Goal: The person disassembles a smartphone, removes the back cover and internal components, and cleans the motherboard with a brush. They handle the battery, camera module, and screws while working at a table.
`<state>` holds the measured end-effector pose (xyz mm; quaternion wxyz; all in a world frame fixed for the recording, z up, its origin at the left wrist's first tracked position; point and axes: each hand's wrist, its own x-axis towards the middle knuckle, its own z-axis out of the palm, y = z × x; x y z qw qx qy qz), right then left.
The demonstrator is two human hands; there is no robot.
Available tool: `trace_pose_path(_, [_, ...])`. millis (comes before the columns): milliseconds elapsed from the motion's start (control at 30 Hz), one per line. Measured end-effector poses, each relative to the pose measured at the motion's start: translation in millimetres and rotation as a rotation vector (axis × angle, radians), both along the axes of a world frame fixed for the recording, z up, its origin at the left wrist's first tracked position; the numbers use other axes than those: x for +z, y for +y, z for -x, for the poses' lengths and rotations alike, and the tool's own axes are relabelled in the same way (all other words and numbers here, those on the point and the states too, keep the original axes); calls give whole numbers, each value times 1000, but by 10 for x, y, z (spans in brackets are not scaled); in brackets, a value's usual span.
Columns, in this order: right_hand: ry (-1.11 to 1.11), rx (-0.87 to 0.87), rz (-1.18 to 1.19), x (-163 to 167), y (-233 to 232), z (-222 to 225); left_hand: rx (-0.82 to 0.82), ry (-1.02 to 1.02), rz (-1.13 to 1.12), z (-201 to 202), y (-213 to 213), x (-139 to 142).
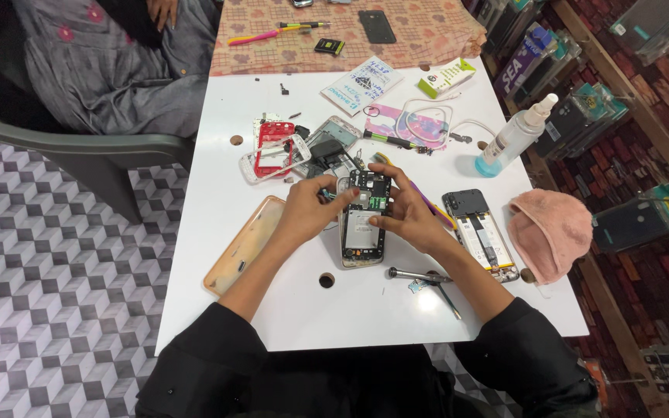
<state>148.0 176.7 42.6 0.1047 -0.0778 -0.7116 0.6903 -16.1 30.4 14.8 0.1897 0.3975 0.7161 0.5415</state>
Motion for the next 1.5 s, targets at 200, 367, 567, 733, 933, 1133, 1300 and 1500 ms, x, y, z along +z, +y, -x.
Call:
trace_pose_path(200, [42, -25, -73, -42, 28, 2, -196, -204, -173, 44, 48, -148])
trace_pose_path(367, [48, -53, -98, -43, 34, -9, -306, -459, -210, 135, 123, -253])
trace_pose_path(567, [74, -12, -138, -38, 22, 9, -315, -477, -209, 135, 146, -296])
trace_pose_path(733, [57, -28, -130, -18, 10, 3, -340, -456, -232, 107, 119, -242])
trace_pose_path(933, [97, -52, -197, 1, -3, 5, -188, -287, -182, -23, 35, -132])
trace_pose_path(1133, [110, -216, -55, -61, 24, -29, -165, -222, -133, -73, 1, -69])
trace_pose_path(1300, [119, -240, -10, -105, 77, -27, -205, -203, -250, -132, 3, -81])
trace_pose_path(1500, [171, -196, 3, -81, 69, -73, -203, -205, -205, -119, -6, -91])
